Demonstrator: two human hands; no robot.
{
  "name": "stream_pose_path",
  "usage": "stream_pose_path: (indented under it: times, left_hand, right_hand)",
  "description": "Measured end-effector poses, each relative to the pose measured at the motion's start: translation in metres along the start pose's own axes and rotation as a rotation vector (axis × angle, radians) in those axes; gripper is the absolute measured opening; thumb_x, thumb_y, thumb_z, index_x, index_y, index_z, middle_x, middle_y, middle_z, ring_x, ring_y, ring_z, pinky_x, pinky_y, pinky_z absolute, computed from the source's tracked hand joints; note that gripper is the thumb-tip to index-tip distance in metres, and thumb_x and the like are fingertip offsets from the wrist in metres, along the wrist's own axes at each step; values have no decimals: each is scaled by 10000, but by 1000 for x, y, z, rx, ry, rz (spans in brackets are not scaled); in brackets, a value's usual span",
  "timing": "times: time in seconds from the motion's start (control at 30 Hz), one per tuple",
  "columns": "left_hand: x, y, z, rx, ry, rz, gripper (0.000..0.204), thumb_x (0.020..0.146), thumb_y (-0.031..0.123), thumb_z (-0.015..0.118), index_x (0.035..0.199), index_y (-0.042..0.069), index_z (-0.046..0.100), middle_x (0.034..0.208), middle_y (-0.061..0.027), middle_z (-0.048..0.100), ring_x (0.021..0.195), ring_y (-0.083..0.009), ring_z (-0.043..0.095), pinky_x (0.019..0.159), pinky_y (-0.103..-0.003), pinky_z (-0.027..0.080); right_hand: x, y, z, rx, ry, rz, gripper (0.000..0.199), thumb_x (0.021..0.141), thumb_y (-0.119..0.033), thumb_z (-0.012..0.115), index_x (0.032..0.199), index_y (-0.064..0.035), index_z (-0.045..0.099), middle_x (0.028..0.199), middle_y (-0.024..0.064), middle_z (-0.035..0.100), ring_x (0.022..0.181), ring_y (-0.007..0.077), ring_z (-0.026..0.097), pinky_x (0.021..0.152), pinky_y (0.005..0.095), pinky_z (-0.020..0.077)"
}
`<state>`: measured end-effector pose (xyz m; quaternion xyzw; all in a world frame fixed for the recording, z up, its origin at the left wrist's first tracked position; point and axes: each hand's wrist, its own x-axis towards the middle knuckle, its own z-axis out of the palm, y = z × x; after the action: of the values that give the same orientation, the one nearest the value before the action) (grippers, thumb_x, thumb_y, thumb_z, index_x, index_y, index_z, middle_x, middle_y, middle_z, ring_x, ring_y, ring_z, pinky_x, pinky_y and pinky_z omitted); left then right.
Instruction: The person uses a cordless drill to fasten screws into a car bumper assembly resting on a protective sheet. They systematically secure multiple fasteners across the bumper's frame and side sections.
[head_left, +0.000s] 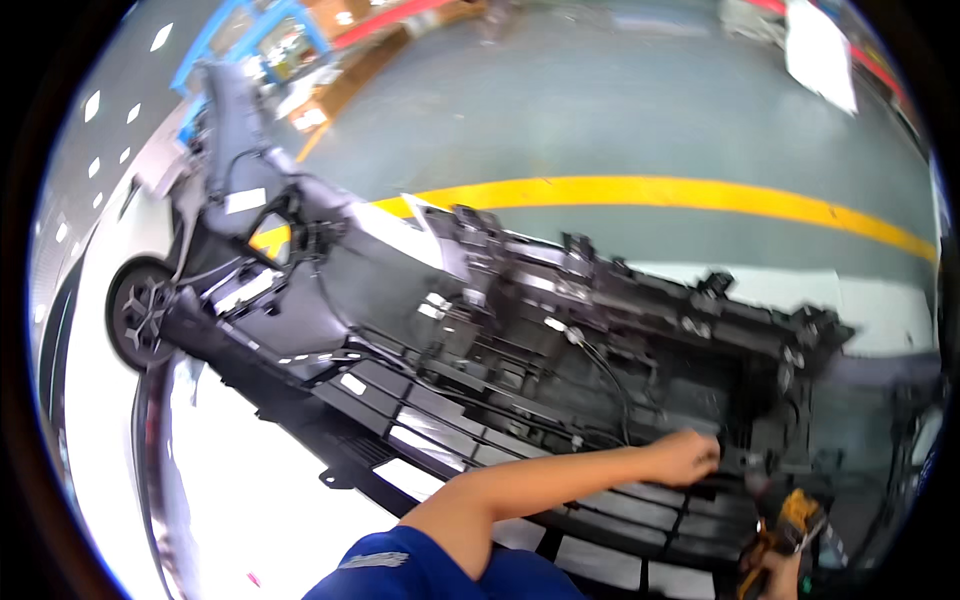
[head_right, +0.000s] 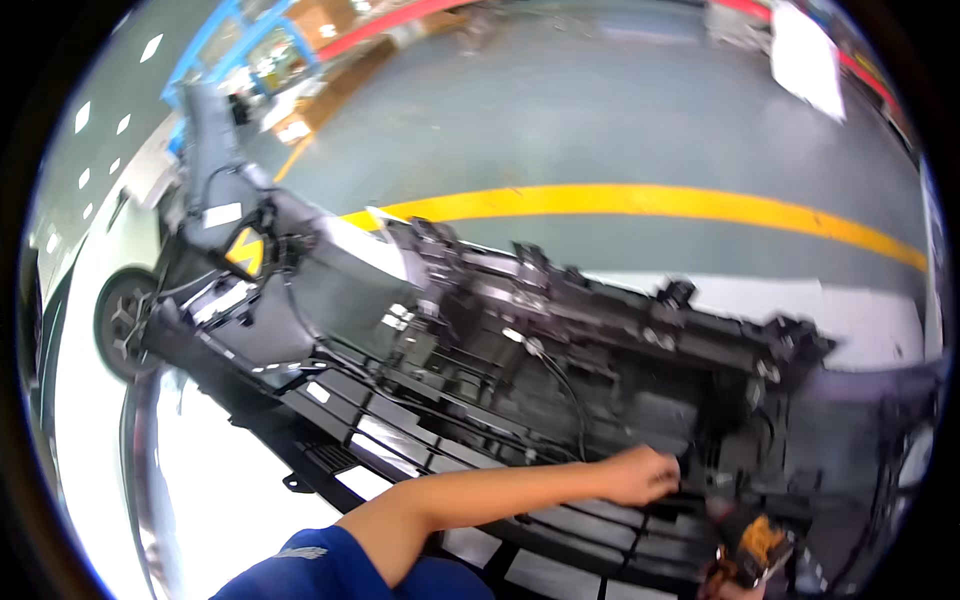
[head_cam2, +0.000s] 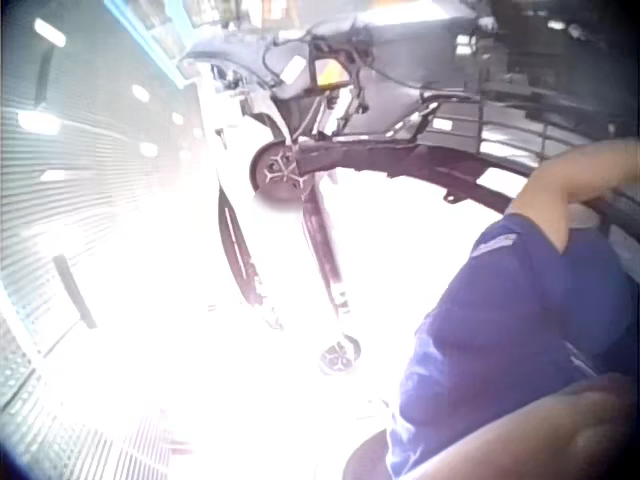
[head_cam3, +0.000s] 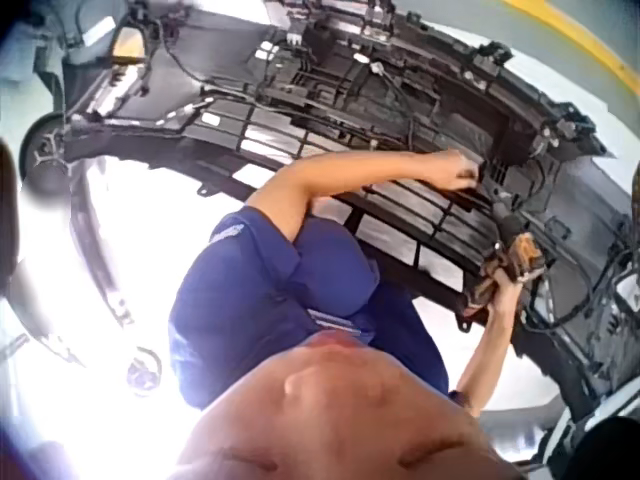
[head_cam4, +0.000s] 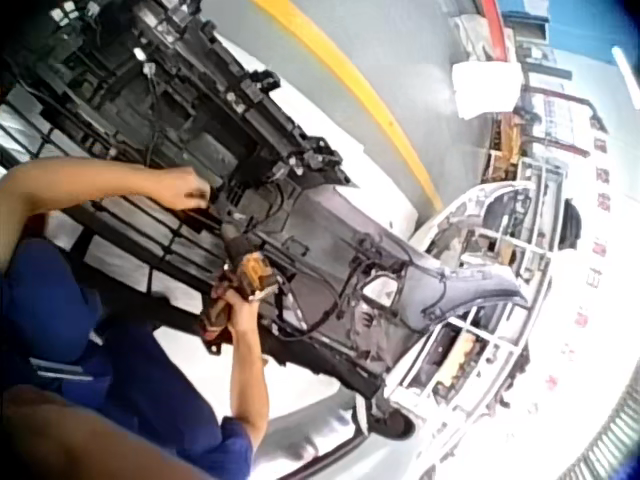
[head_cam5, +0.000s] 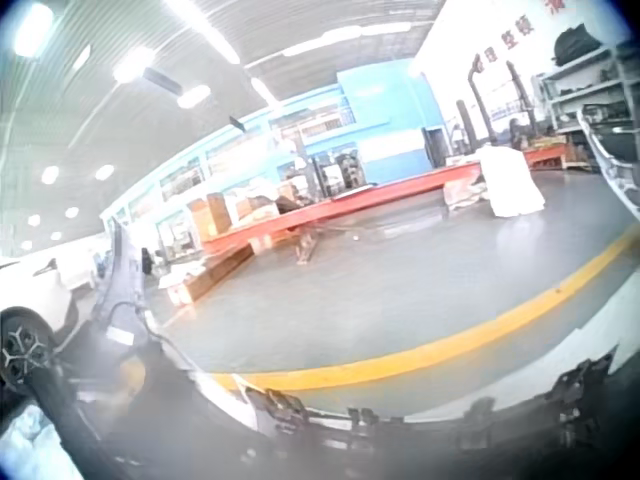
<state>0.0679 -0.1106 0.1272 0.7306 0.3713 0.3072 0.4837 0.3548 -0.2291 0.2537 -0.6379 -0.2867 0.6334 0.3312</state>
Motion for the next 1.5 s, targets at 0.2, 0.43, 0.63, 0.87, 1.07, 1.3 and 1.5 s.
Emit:
stream_pose_path:
  times: [0.2,0.43,0.63,0.87,1.07,1.3,1.5]
  left_hand:
    - [-25,10,-34,-1180,271,-654,158,940,95,614,1028,-31,577,1078,-208,679,578,-76,466,444,-216,338]
    - [-16,16,-29,-1401,235,-690,179,939,121,675,1038,-14,612,1014,-91,637,638,-62,474,501,-208,332]
    - [-22,12,-26,-1386,179,-691,183,954,177,711,1024,23,638,975,-85,657,620,-53,472,492,-198,337]
    - [-19,9,-19,-1355,202,-683,189,967,188,699,1029,18,642,979,-114,672,629,-66,487,493,-199,345]
    - [-16,7,-20,-1291,159,-722,187,971,184,692,1031,13,646,991,-124,676,630,-65,482,490,-200,349]
    - [-17,9,-23,-1307,133,-743,229,967,187,699,1041,-20,638,1004,-117,664,619,-57,473,474,-197,341]
    - [-11,15,-21,-1246,201,-925,250,968,197,700,1022,-39,637,957,-101,642,601,-49,460,442,-197,312]
  right_hand:
    - [6,-28,47,43,-241,72,520,680,59,681,1188,-14,598,984,136,693,756,213,666,681,350,561]
    - [5,-28,60,-29,-256,-22,505,654,44,649,1154,8,593,951,152,689,704,197,650,677,338,549]
    - [5,-23,58,1,-255,-21,458,708,37,631,1161,-6,577,946,120,677,700,165,655,680,316,554]
    - [8,-21,52,25,-271,7,486,704,78,609,1181,-9,573,977,135,682,717,174,657,699,331,559]
    - [10,-18,50,14,-243,12,569,644,69,604,1208,0,572,952,158,680,687,203,645,671,347,557]
    - [10,-19,47,-45,-290,-13,500,708,88,618,1193,-20,572,984,125,694,723,173,668,710,339,563]
    - [8,-32,50,-316,-284,-86,454,721,49,667,1167,-18,606,973,83,705,803,165,685,740,337,570]
